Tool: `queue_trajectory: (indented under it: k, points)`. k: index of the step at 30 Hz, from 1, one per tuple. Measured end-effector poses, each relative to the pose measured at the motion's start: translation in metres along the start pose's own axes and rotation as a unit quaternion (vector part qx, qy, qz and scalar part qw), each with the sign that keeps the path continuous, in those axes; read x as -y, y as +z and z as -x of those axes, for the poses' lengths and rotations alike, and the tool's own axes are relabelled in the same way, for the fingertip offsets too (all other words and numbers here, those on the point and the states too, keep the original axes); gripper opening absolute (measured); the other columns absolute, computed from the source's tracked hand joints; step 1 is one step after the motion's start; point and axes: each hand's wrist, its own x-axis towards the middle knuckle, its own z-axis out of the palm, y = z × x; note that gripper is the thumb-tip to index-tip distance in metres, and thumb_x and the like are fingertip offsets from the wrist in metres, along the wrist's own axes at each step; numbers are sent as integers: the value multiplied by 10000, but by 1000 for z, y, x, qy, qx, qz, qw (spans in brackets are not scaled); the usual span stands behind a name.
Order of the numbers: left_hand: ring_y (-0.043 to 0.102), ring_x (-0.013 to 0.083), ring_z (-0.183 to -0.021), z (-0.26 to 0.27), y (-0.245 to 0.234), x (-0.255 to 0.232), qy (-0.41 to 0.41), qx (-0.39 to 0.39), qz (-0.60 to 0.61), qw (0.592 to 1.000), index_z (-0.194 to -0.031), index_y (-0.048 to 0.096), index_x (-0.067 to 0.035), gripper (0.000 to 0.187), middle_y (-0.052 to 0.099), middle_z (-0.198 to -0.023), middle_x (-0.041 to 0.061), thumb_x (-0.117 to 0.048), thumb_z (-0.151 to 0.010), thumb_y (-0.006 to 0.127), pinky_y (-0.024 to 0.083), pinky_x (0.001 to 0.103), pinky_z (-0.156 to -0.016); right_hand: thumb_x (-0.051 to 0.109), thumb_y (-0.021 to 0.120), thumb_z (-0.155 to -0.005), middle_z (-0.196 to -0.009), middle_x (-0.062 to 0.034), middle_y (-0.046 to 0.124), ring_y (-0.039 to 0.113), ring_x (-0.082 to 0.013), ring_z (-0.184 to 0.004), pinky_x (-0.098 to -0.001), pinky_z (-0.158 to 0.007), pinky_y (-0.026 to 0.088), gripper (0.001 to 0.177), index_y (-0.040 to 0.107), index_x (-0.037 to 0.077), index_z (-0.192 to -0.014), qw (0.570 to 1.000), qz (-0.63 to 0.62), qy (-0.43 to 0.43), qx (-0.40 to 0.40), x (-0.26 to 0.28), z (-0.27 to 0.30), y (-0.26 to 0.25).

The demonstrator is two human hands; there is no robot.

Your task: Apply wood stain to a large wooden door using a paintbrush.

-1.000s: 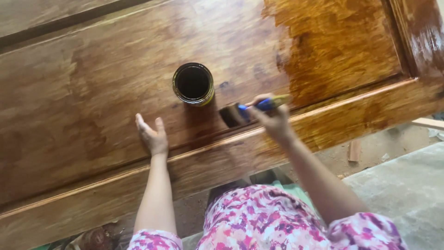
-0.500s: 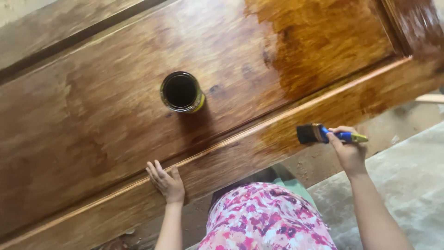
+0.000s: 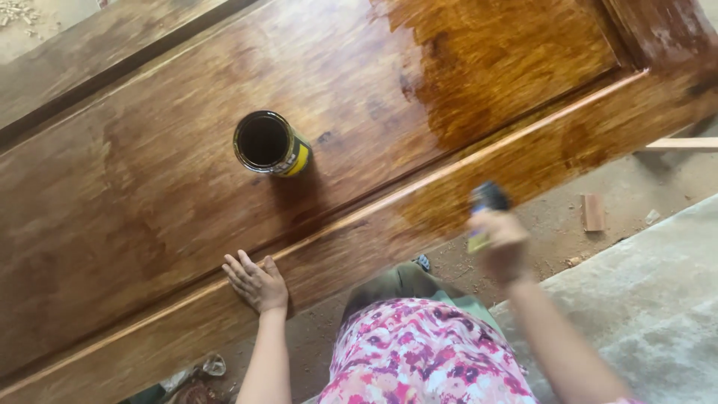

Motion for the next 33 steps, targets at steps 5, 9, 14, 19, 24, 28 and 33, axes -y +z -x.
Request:
queue_trajectory:
  k: [5, 9, 14, 19, 24, 28, 33]
  points:
    - [168, 476, -1567, 19, 1, -9, -9, 3, -7, 1000, -1616, 277, -22, 728, 177, -1700, 282, -466, -1074, 475, 160, 573, -1268, 38, 734, -756, -1015, -133, 751, 741, -314, -937, -399, -801, 623, 237, 713, 127, -974, 989, -127, -51, 59, 91, 14, 9]
    - [116, 463, -1576, 34, 4, -18, -6, 31, -2, 1000, -1634, 215, -18, 771, 124, -1708, 264, -495, -1065, 421, 122, 568, -1261, 45, 765, -833, -1018, -116, 735, 747, -274, -945, -366, -817, 629, 223, 679, 111, -1028, 922, -362, -63, 118, 109, 5, 4]
    - [80, 415, -1592, 52, 2, -9, -8, 64, -18, 998, -1653, 187, -68, 773, 94, -1729, 191, -533, -1059, 358, 95, 555, -1270, 63, 713, -990, -888, -76, 693, 674, -174, -788, -308, -678, 562, 75, 656, 96, -954, 966, -255, 35, -26, -14, -22, -17]
    - [81, 404, -1587, 55, -2, -6, 2, 72, -34, 997, -1656, 203, -115, 750, 99, -1733, 170, -536, -1055, 358, 99, 563, -1266, 39, 696, -1074, -1019, -124, 730, 697, -127, -801, -256, -606, 589, 31, 701, 61, -1096, 986, -166, 27, 3, -91, -102, -47]
    - [125, 407, -1586, 53, 1, -9, 14, 39, -45, 998, -1646, 241, -96, 752, 127, -1731, 158, -528, -1049, 392, 150, 580, -1261, -28, 787, -894, -1041, -101, 759, 708, -180, -913, -332, -838, 592, 159, 753, 57, -1023, 975, -175, 51, 127, -76, -158, -4]
    - [129, 421, -1575, 53, -2, -10, 14, 47, -55, 997, -1641, 251, -92, 756, 132, -1722, 170, -525, -1040, 406, 167, 589, -1246, -11, 781, -876, -984, -71, 773, 716, -158, -887, -310, -826, 593, 127, 756, 79, -962, 938, -267, 78, 208, 1, -147, 56]
    - [116, 443, -1573, 53, -10, -10, 37, 51, -30, 998, -1637, 228, -81, 781, 128, -1719, 190, -532, -1028, 420, 170, 601, -1238, -120, 725, -821, -976, -71, 745, 700, -153, -923, -287, -822, 601, 235, 722, 77, -949, 877, -433, 74, 194, 111, -103, 127]
